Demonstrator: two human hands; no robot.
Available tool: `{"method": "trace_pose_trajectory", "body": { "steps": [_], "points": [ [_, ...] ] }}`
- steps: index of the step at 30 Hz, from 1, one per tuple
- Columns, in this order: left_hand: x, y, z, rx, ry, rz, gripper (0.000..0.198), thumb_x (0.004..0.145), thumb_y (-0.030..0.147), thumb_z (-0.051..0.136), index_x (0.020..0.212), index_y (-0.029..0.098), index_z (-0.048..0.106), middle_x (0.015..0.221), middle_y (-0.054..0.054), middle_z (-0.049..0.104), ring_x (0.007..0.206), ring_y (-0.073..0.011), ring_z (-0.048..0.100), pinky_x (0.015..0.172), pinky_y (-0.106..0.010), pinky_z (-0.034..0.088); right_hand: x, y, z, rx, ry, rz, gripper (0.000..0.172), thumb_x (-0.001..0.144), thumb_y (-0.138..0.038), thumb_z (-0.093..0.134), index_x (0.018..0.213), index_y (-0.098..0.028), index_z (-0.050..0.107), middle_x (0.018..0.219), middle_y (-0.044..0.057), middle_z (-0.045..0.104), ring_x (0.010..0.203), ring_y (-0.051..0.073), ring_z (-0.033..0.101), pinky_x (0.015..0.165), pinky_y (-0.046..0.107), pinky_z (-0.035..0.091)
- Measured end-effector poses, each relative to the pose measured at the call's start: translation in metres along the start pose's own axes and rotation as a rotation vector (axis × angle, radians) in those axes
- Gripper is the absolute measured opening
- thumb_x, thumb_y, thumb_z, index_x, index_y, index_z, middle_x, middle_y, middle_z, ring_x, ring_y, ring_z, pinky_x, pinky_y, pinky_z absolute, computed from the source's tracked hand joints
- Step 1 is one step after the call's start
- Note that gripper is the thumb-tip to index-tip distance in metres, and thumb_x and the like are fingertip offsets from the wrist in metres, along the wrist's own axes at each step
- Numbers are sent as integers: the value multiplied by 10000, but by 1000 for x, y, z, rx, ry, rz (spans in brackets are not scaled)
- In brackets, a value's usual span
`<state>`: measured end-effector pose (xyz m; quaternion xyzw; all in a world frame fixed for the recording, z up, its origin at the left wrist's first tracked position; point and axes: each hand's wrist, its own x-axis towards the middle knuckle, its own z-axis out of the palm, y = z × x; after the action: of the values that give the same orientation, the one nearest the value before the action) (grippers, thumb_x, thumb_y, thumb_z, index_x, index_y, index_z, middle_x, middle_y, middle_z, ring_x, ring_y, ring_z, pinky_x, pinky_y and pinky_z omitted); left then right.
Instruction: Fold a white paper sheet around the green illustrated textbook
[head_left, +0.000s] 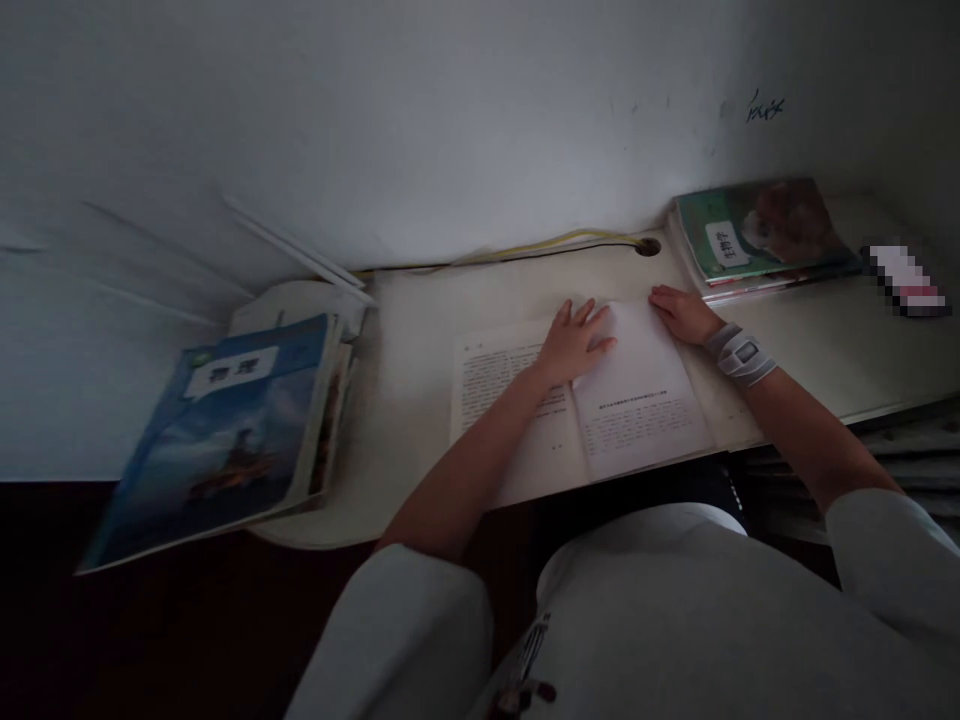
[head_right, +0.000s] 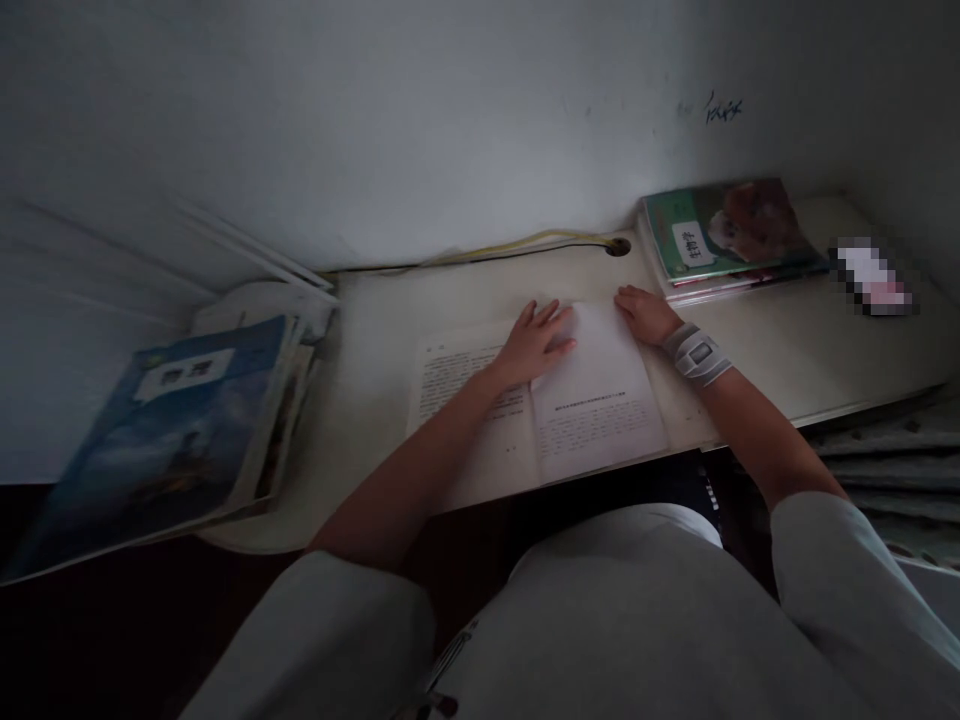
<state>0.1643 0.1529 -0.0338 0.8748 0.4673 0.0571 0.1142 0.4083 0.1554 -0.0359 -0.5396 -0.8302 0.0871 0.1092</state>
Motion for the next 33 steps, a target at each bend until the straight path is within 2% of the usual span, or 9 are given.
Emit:
{"method": "trace_pose_trajectory", "body": {
  "steps": [4,9,13,15,18,21,25,30,33],
  "points": [
    [0,-42,-9,-187,206,-95,480,951,348,312,1373,148,423,1436,-116,451,1324,-185,407,1104,-326,304,10,-22,-7,-17,86,14,413,898,-209,388,1234,-69,582,1356,181,518,1265,263,463,1062,403,355],
    [-31,-97,-38,-65,233,-278,361,885,228,386,1131,145,637,1208,-114,641,1133,-230,575,1022,-386,404,59,-64,-16,-30,-38,-66,347,900,-276,441,1159,-151,637,1168,122,655,1063,256,590,897,382,446],
    [-72,-125,-54,14,243,-397,372,895,263,375,1117,150,651,1164,-120,667,1097,-253,603,981,-394,433,89,-88,-15,-58,-139,-37,349,928,-361,405,1027,-168,678,1053,108,691,935,234,619,772,340,437],
    [-92,-130,-50,-30,313,-471,438,927,331,331,1227,136,583,1205,-133,648,1112,-254,601,970,-385,439,95,-93,-10,-91,-140,-37,392,934,-419,392,968,-159,684,1017,117,695,901,238,622,742,343,419],
    [-112,-129,-32,-118,384,-557,541,946,403,278,1378,110,420,1278,-158,599,1147,-250,586,970,-379,441,94,-93,1,-171,-129,-51,463,946,-464,356,938,-139,686,993,141,695,895,258,625,763,376,388],
    [-119,-124,-15,-140,385,-563,607,939,418,295,1439,75,298,1324,-193,553,1192,-268,556,989,-404,427,90,-87,11,-256,-127,-82,509,972,-442,294,929,-124,690,962,155,699,889,263,626,792,400,356],
    [-117,-123,-11,-108,390,-525,619,935,383,313,1472,96,202,1311,-177,569,1205,-260,546,1038,-439,383,85,-75,16,-347,-106,-117,518,983,-405,274,919,-116,699,940,161,705,881,262,622,800,405,332],
    [-116,-128,-13,-78,389,-521,578,941,369,257,1429,61,282,1313,-197,562,1219,-277,533,1052,-467,367,84,-74,10,-343,-111,-135,475,976,-375,301,931,-120,699,949,167,698,926,279,599,827,436,341],
    [-117,-128,-13,-56,373,-522,594,907,440,332,1378,84,393,1358,-189,523,1251,-306,499,1057,-474,363,74,-70,1,-216,-25,-67,376,948,-350,370,1055,-131,656,1083,177,649,1025,298,557,845,442,384]
  ]
}}
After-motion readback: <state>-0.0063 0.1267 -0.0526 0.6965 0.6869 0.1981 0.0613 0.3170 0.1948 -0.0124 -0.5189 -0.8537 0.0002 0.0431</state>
